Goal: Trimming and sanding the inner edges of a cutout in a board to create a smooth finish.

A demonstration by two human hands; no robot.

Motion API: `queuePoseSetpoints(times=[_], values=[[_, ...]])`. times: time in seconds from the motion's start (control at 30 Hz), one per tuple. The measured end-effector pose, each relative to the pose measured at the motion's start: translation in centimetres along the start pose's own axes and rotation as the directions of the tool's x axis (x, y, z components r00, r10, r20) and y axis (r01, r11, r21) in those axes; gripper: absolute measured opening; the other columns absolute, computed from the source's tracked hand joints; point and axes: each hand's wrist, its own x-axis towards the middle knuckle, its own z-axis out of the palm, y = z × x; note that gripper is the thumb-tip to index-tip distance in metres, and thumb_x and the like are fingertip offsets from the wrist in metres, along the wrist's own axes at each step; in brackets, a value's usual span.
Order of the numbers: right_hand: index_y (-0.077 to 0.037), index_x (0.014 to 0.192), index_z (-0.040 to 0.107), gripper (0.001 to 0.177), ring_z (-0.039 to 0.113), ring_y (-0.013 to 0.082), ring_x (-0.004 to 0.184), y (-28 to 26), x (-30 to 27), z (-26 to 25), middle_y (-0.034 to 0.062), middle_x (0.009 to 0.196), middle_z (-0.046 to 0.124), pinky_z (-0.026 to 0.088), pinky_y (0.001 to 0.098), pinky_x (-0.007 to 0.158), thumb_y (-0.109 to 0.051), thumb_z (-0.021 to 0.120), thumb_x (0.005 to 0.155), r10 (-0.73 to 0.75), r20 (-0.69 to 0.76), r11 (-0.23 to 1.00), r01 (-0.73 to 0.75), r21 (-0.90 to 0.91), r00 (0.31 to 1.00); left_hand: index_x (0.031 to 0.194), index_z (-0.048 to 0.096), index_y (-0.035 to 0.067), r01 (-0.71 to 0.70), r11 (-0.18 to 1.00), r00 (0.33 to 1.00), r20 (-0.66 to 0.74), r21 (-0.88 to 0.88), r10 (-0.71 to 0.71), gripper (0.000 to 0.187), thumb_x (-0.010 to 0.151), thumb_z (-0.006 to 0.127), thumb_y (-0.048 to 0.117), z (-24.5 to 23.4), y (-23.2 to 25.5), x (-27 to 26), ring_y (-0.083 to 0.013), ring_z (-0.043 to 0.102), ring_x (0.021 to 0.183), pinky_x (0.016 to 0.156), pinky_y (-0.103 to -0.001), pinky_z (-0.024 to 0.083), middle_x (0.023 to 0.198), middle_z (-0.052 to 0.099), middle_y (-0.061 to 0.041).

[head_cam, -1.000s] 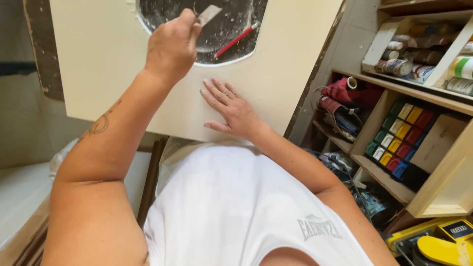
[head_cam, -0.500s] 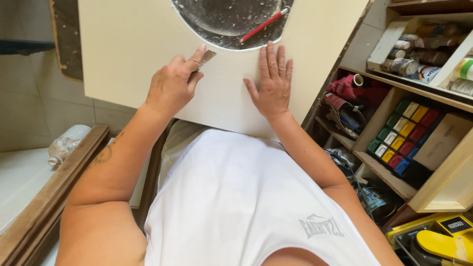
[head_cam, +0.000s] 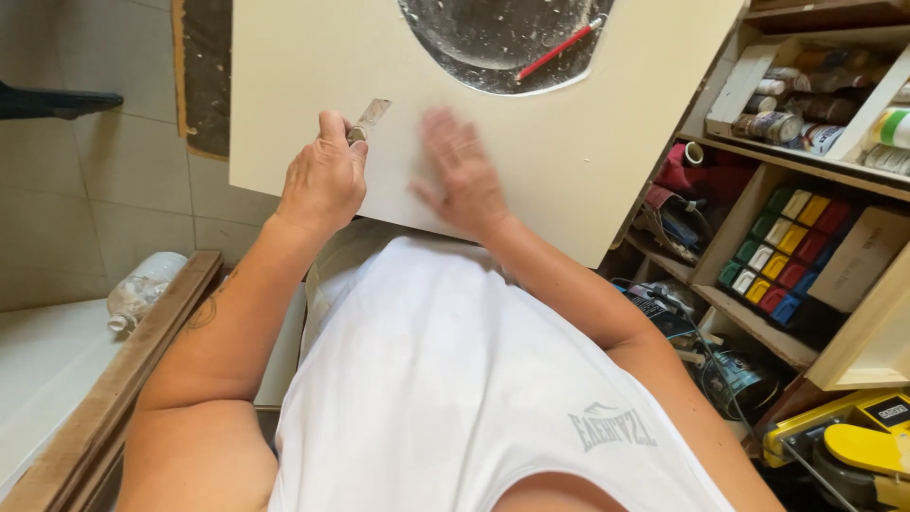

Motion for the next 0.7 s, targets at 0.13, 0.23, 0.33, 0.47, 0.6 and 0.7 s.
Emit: queuePoseSetpoints(times=[0.13,0.23,0.33,0.47,0.6,0.7], values=[[0.0,0.162,0.036,0.083,0.037,0.0363,0.157,2.9,1.8,-2.1,0.0172,0.166,0.046,0.02,0.0609,0.131,-0.043,0.079,0.106,0.281,-0.169,0.918,-0.316,-0.242,0.945,0.105,0.036,0.007,0.044,0.998,0.998,0.046,0.052,-0.046,0.018,0.113,0.048,0.018,-0.6,-2.9,0.3,-0.0444,0.054,0.071,0.062,-0.056,0.04,0.09,0.058,-0.016],[0.001,0.153,0.048,0.079,0.054,0.038,0.135,2.8,2.3,-3.0,0.0165,0.142,0.057,0.031,0.0588,0.125,-0.042,0.087,0.098,0.247,-0.2,0.929,-0.291,-0.229,0.948,0.113,0.044,0.006,-0.054,0.996,0.999,0.001,0.07,0.054,0.015,0.111,0.054,0.017,-0.4,-4.9,0.5,-0.0502,0.059,0.075,0.062,-0.061,0.043,0.1,0.061,-0.019],[0.0,0.14,0.061,0.078,0.056,0.0351,0.121,3.3,2.8,-2.7,0.0149,0.129,0.06,0.049,0.0483,0.108,-0.045,0.098,0.09,0.203,-0.316,0.931,-0.283,-0.232,0.927,0.118,0.051,0.006,-0.122,0.992,0.991,-0.043,0.04,0.124,0.014,0.109,0.056,0.016,-0.9,-5.6,0.6,-0.0468,0.061,0.074,0.059,-0.058,0.045,0.101,0.062,-0.02],[-0.002,0.135,0.066,0.078,0.057,0.033,0.118,3.7,2.7,-2.0,0.0137,0.126,0.063,0.053,0.0444,0.105,-0.047,0.101,0.081,0.238,-0.363,0.92,-0.328,-0.212,0.901,0.12,0.052,0.006,-0.144,0.989,0.989,-0.016,0.03,0.144,0.014,0.11,0.055,0.016,-1.5,-6.6,0.8,-0.041,0.058,0.07,0.058,-0.054,0.045,0.092,0.058,-0.016],[-0.005,0.122,0.07,0.074,0.059,0.0316,0.113,4.2,3.0,-1.6,0.01,0.119,0.065,0.057,0.045,0.099,-0.064,0.086,0.082,0.194,-0.449,0.921,-0.32,-0.223,0.872,0.117,0.05,0.006,-0.172,0.984,0.985,0.013,0.039,0.172,0.013,0.111,0.054,0.016,-2.3,-7.1,1.9,-0.0409,0.058,0.067,0.057,-0.054,0.045,0.093,0.06,-0.016],[-0.006,0.119,0.07,0.074,0.059,0.031,0.111,3.9,3.0,-1.8,0.0093,0.117,0.066,0.056,0.0435,0.098,-0.065,0.087,0.079,0.198,-0.456,0.912,-0.333,-0.238,0.868,0.128,0.048,0.009,-0.199,0.98,0.98,-0.017,0.015,0.199,0.022,0.109,0.057,0.014,-2.8,-6.6,2.4,-0.0413,0.059,0.066,0.058,-0.054,0.046,0.095,0.064,-0.017]])
